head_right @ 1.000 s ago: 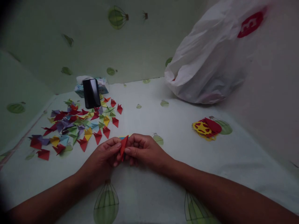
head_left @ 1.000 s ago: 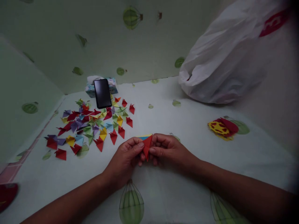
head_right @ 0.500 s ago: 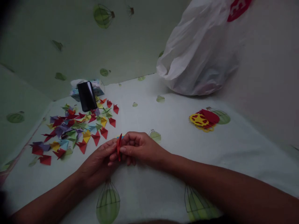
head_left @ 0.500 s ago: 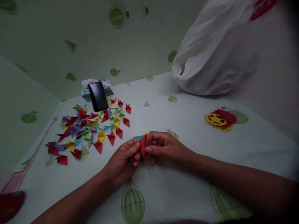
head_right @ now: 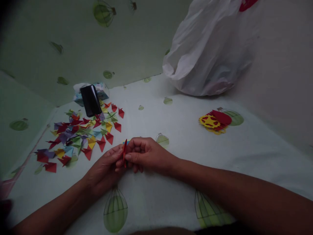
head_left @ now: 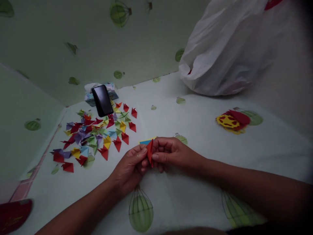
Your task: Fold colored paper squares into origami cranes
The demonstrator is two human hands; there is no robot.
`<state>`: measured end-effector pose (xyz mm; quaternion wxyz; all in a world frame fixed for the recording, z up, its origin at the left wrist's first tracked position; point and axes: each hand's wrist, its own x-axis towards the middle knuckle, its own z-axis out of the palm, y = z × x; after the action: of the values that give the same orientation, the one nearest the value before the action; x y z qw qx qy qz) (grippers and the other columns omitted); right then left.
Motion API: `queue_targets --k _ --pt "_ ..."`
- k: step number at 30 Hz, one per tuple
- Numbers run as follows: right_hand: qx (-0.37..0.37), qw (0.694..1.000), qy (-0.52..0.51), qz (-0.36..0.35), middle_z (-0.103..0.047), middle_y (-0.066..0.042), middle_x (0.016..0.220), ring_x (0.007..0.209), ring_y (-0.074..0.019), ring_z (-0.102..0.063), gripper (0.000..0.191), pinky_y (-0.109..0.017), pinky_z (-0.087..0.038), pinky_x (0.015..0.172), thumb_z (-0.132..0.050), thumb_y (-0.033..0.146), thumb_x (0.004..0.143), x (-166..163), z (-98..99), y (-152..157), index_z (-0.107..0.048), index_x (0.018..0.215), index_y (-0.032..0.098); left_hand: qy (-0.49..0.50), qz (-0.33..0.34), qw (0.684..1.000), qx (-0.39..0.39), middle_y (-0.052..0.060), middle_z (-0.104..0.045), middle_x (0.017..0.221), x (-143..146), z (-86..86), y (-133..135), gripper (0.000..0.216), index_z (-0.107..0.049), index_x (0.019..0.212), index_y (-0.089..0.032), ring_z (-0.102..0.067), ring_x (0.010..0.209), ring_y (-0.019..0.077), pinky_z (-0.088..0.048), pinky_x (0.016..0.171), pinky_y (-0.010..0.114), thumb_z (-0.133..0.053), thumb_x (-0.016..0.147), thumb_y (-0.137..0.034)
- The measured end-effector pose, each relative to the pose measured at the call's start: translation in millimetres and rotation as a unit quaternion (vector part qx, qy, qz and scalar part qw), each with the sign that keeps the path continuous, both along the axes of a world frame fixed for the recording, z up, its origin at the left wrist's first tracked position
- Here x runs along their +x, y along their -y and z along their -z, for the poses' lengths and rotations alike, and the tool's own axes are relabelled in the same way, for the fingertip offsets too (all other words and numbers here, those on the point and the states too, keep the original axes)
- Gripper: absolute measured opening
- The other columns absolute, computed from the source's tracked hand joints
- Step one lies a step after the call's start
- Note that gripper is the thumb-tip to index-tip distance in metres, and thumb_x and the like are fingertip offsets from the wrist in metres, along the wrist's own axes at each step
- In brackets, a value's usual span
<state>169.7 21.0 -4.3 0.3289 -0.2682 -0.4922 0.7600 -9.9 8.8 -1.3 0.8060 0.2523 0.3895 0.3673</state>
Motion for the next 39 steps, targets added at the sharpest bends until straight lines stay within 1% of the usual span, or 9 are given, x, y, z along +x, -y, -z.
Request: queue_targets --k 5,10,15,21,26,29,33,36,39 --pt "0.004 1.000 0.003 -0.001 -0.065 0.000 0.072 0.054 -0.0080 -0.058 0.026 -0.020 -0.045 0.048 -0.069 0.038 0.085 -0.1 -0.4 0.4 -0.056 0.084 0.015 0.017 0.007 1.000 -0.014 -0.004 -0.049 0.052 -0.4 -1.3 -0.2 0.021 -0.064 0.075 -0.011 -0.041 0.049 0.0048 -0.032 0.044 0.013 -0.075 0.081 -0.027" --pt "0.010 1.000 0.005 -0.008 -0.067 -0.003 0.077 0.055 -0.0077 -0.058 0.025 -0.021 -0.046 0.049 -0.068 0.037 0.086 -0.5 -0.2 0.3 -0.056 0.085 0.015 0.025 0.010 1.000 -0.011 -0.004 -0.049 0.052 0.0 0.2 -0.2 0.022 -0.063 0.074 -0.010 -0.043 0.049 0.0052 -0.035 0.046 0.013 -0.073 0.083 -0.028" --pt "0.018 1.000 0.000 -0.008 -0.068 -0.004 0.080 0.055 -0.0086 -0.058 0.020 -0.023 -0.046 0.050 -0.066 0.032 0.086 -0.9 1.7 -0.2 -0.056 0.085 0.015 0.022 0.015 1.000 -0.003 -0.003 -0.049 0.053 0.1 3.1 -0.8 0.024 -0.062 0.073 -0.010 -0.043 0.051 0.0062 -0.034 0.046 0.014 -0.073 0.083 -0.029" --pt "0.021 1.000 0.017 -0.007 -0.066 -0.004 0.079 0.055 -0.0087 -0.057 0.017 -0.023 -0.045 0.051 -0.066 0.028 0.084 -0.6 0.9 0.4 -0.056 0.085 0.014 0.010 0.008 1.000 -0.001 -0.003 -0.048 0.054 -1.6 6.2 1.1 0.022 -0.061 0.074 -0.012 -0.043 0.052 0.0067 -0.034 0.047 0.015 -0.070 0.086 -0.028" --pt "0.017 1.000 0.025 -0.005 -0.067 -0.005 0.081 0.055 -0.0088 -0.057 0.015 -0.024 -0.045 0.052 -0.065 0.027 0.084 -0.9 0.4 0.0 -0.055 0.084 0.014 -0.003 -0.011 1.000 0.007 -0.004 -0.050 0.054 -0.1 2.2 2.8 0.021 -0.060 0.073 -0.013 -0.046 0.053 0.0064 -0.036 0.047 0.014 -0.072 0.084 -0.027" --pt "0.015 0.999 0.028 -0.009 -0.067 -0.004 0.081 0.056 -0.0083 -0.056 0.013 -0.023 -0.044 0.051 -0.063 0.024 0.083 -0.8 -2.1 -0.5 -0.056 0.086 0.014 -0.023 -0.023 0.999 0.028 -0.003 -0.054 0.056 1.4 0.8 3.8 0.021 -0.060 0.074 -0.013 -0.049 0.054 0.0065 -0.039 0.050 0.014 -0.072 0.084 -0.028" --pt "0.020 0.999 0.027 0.000 -0.065 -0.002 0.080 0.060 -0.0080 -0.055 0.007 -0.021 -0.045 0.054 -0.062 0.018 0.081 -1.1 -6.7 0.4 -0.057 0.085 0.014 -0.066 -0.046 0.994 0.078 -0.002 -0.059 0.058 0.9 2.7 6.1 0.018 -0.060 0.079 -0.015 -0.054 0.057 0.0084 -0.044 0.057 0.018 -0.070 0.085 -0.028" --pt "0.034 0.999 0.027 0.009 -0.063 -0.002 0.080 0.064 -0.0084 -0.054 0.004 -0.021 -0.045 0.056 -0.059 0.015 0.083 -1.4 -7.8 2.2 -0.057 0.085 0.014 -0.123 -0.053 0.984 0.117 -0.002 -0.062 0.060 -1.1 3.9 7.7 0.015 -0.059 0.083 -0.017 -0.058 0.061 0.0097 -0.047 0.064 0.020 -0.068 0.087 -0.028" --pt "0.055 0.998 0.036 0.017 -0.063 -0.003 0.080 0.067 -0.0100 -0.054 0.004 -0.022 -0.044 0.058 -0.058 0.017 0.084 -1.7 -6.5 3.3 -0.058 0.083 0.014 -0.167 -0.046 0.972 0.160 -0.003 -0.064 0.062 -2.0 2.9 8.3 0.011 -0.058 0.088 -0.018 -0.059 0.063 0.0092 -0.047 0.065 0.020 -0.066 0.089 -0.026"
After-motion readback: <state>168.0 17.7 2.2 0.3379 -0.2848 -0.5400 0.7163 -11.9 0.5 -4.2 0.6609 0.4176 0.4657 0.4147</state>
